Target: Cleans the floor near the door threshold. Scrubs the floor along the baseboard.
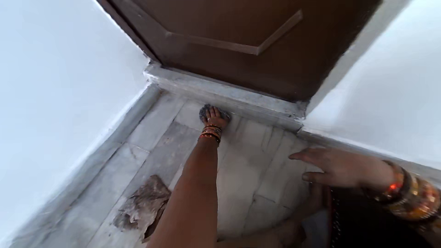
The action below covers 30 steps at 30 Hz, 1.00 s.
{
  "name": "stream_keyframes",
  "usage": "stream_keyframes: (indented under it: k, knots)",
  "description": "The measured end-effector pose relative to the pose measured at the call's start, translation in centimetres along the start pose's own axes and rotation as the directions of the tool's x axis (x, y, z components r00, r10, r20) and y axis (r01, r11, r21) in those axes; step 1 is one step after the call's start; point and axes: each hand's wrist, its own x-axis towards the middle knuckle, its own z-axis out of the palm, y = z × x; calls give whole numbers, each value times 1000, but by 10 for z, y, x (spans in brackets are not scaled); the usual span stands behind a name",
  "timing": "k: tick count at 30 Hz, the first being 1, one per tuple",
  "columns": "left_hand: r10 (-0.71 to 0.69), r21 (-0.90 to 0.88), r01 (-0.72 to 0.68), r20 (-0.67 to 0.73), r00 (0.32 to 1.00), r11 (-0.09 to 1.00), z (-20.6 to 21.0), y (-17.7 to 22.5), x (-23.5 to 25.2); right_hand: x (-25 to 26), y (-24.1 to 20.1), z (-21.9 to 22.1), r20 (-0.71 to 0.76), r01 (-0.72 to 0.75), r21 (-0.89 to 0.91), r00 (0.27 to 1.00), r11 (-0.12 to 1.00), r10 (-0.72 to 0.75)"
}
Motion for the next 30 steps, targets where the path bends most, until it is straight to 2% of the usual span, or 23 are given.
stream_keyframes:
  k: [3,6,10,18,21,26,29,30]
  knots:
    - [51,27,-52,36,998,998,17,43,-37,-5,-21,0,44,45,33,998,998,-46]
    - [102,48,-105,68,993,993,37,85,-75,-14,-48,3,120,146,69,981,987,-153]
    - [186,86,-198,135,973,976,61,138,-124,-25,-71,12,147,269,65,950,961,-276]
    - [384,95,-417,246,890,904,93,206,-191,-69,-84,11,183,324,-19,931,946,-315]
    - [397,123,-440,267,878,890,97,212,-195,-81,-83,15,188,377,-7,910,926,-369]
    - [483,159,-522,230,845,838,109,185,-206,-93,-84,34,153,420,82,891,904,-428]
    - [532,173,-594,303,791,785,114,176,-226,-100,-95,47,107,447,55,887,893,-450]
    - [548,170,-622,335,766,765,113,176,-228,-96,-95,61,41,483,18,874,875,-483]
